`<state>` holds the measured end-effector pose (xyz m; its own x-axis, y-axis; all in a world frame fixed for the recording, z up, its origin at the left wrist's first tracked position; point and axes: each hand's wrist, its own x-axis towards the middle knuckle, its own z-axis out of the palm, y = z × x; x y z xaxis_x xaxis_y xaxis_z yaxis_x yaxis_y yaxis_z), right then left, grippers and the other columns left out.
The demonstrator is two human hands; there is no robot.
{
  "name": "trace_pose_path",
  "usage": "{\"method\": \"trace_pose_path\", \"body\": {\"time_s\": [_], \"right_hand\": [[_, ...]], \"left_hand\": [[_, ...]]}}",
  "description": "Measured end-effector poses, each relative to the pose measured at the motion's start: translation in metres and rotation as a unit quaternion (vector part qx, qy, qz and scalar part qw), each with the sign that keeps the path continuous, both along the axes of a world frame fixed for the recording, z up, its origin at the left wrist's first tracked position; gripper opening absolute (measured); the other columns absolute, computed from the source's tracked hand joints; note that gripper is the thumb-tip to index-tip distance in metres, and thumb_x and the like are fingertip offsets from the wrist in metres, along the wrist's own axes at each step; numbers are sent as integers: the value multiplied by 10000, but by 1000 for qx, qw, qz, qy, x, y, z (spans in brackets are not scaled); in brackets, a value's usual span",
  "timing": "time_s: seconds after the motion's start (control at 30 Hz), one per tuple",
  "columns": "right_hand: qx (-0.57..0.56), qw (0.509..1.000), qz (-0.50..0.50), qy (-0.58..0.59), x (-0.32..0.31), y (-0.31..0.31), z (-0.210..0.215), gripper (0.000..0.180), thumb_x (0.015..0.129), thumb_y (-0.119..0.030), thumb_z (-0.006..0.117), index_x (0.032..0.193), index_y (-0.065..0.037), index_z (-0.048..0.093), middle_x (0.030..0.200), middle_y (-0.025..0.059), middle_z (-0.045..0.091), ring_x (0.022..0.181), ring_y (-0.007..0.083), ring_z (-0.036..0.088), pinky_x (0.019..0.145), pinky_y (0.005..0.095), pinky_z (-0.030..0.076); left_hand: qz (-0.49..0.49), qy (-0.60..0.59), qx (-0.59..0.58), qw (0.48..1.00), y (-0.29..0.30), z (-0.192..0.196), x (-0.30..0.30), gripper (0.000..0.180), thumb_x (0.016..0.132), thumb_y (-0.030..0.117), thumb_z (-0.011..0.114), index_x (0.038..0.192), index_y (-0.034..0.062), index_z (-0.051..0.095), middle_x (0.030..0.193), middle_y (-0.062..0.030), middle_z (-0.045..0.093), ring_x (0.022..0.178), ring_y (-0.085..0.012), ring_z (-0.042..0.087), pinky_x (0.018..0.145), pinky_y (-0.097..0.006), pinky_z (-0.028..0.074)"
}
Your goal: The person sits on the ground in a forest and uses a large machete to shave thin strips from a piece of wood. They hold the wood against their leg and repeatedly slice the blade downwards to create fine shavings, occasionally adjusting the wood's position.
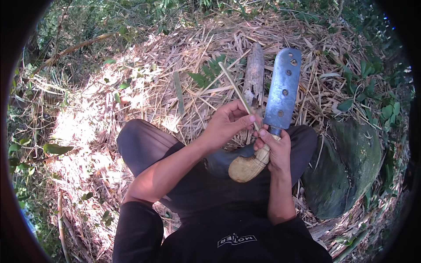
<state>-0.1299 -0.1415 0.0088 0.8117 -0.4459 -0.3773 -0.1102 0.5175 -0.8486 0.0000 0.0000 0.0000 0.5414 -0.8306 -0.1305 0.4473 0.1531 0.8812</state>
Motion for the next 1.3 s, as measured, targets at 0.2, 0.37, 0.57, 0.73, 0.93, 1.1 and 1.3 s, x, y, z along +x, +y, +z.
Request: {"method": "trace_pose_path", "body": {"time_s": [0.2, 0.37, 0.57, 0.73, 0.93, 1.1, 1.3], "right_hand": [[61, 998, -8, -3, -6, 4, -20, 209, 875, -27, 716, 1036, 30, 595, 861, 179, 679, 592, 149, 594, 543, 301, 532], [-40, 997, 42, 48, -14, 7, -36, 175, 912, -101, 705, 990, 22, 607, 828, 174, 686, 569, 139, 581, 522, 289, 512], [-200, 978, -5, -54, -31, 8, -18, 227, 986, -151, 584, 1036, 69, 606, 851, 179, 712, 601, 152, 610, 558, 288, 498], [-225, 956, -6, -187, -20, 13, 30, 400, 972, -63, 501, 1310, 145, 458, 874, 211, 694, 723, 224, 653, 666, 319, 542], [-281, 942, -15, -183, -23, 25, 47, 304, 954, -128, 545, 1111, 132, 546, 834, 201, 693, 652, 223, 652, 723, 379, 568], [-266, 948, -6, -173, -22, 29, 47, 196, 971, -82, 602, 1032, 104, 603, 850, 196, 698, 630, 171, 626, 588, 279, 529], [-261, 945, 0, -198, -25, 34, 46, 165, 958, -73, 631, 929, 89, 632, 875, 193, 701, 607, 133, 601, 533, 249, 496]], "left_hand": [[124, 41, -142, 981, 4, 26, 25, 361, 1074, 268, 390, 1284, 1, 511, 1158, -185, 649, 1098, -270, 647, 1010, -409, 480], [99, -5, -141, 985, 8, 12, 19, 276, 1072, 246, 388, 1153, 19, 522, 912, -85, 579, 850, -197, 614, 923, -375, 502], [131, -170, -38, 976, 11, 22, 8, 245, 1062, 258, 416, 1047, 40, 526, 845, -28, 511, 697, -112, 459, 707, -268, 410], [166, -330, -17, 929, 9, 27, 4, 320, 1047, 308, 462, 949, 19, 557, 796, -41, 508, 704, -147, 476, 672, -298, 392], [141, -538, -25, 831, 11, 24, 7, 350, 1011, 329, 472, 922, 8, 578, 786, -107, 508, 691, -249, 491, 649, -349, 408], [146, -564, -75, 809, 8, 23, 2, 220, 932, 248, 574, 862, 40, 560, 742, -104, 517, 658, -323, 518, 568, -409, 429], [126, -594, -64, 792, 11, 31, 0, 248, 945, 267, 577, 821, 58, 525, 737, -96, 489, 658, -309, 515, 564, -402, 432]]}}
